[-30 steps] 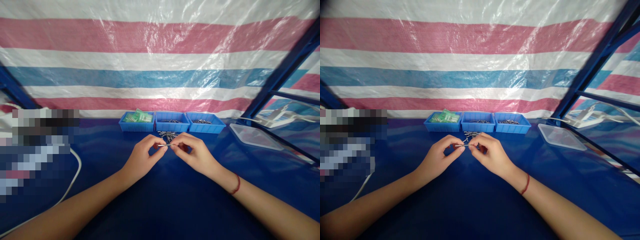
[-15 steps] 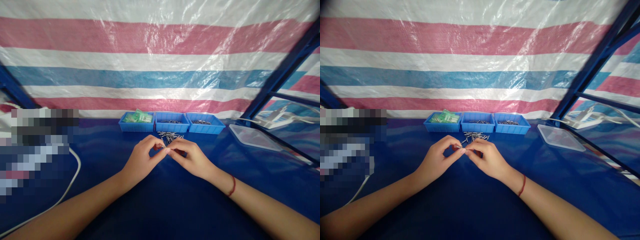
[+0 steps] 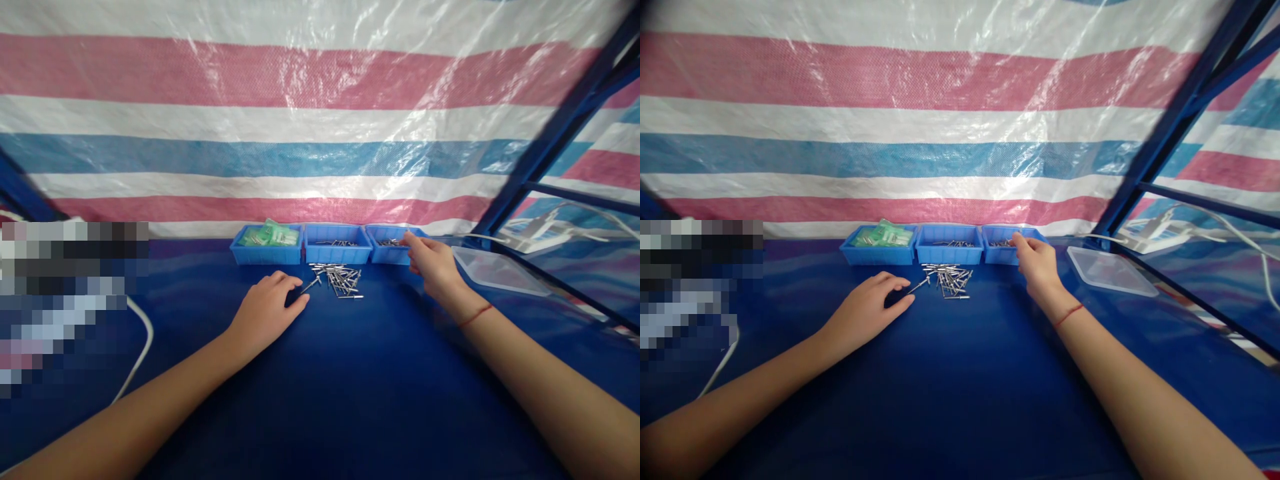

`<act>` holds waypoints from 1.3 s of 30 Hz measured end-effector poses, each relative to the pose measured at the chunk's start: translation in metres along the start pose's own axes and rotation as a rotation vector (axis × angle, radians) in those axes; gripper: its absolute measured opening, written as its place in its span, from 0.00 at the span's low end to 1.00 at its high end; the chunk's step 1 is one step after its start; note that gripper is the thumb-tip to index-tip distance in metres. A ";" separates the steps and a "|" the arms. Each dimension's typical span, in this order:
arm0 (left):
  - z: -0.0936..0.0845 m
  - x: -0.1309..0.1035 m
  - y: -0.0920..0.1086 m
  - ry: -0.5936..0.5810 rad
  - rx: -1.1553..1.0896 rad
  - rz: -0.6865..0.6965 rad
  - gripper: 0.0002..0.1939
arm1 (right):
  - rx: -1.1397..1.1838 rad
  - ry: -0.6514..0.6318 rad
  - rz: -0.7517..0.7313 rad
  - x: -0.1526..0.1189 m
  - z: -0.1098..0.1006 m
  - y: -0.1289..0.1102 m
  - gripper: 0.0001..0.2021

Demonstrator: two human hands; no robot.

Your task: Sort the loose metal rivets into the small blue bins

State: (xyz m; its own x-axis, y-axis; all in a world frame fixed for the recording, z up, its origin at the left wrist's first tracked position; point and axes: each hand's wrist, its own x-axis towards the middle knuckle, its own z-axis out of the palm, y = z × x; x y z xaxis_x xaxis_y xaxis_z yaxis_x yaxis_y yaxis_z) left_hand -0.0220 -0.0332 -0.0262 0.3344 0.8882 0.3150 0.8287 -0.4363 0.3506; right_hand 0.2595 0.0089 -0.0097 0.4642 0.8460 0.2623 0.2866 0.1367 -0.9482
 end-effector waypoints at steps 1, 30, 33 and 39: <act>0.000 0.001 -0.001 -0.016 0.021 -0.003 0.13 | 0.009 0.015 0.045 0.002 -0.001 0.000 0.12; 0.001 -0.002 0.016 -0.005 0.091 0.281 0.11 | -0.465 -0.681 -0.651 -0.093 0.038 -0.018 0.10; 0.000 -0.006 0.021 0.060 0.023 0.346 0.09 | -0.467 -0.732 -0.700 -0.096 0.037 -0.022 0.10; 0.004 -0.008 0.020 0.196 -0.379 0.195 0.11 | -0.330 -0.740 -0.679 -0.096 0.036 -0.027 0.11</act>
State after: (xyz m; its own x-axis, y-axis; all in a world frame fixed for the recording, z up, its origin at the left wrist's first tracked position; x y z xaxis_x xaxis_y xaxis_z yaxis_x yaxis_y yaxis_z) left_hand -0.0061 -0.0488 -0.0248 0.3466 0.7563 0.5550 0.5240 -0.6468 0.5542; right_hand 0.1768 -0.0579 -0.0157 -0.4740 0.7631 0.4392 0.5600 0.6462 -0.5185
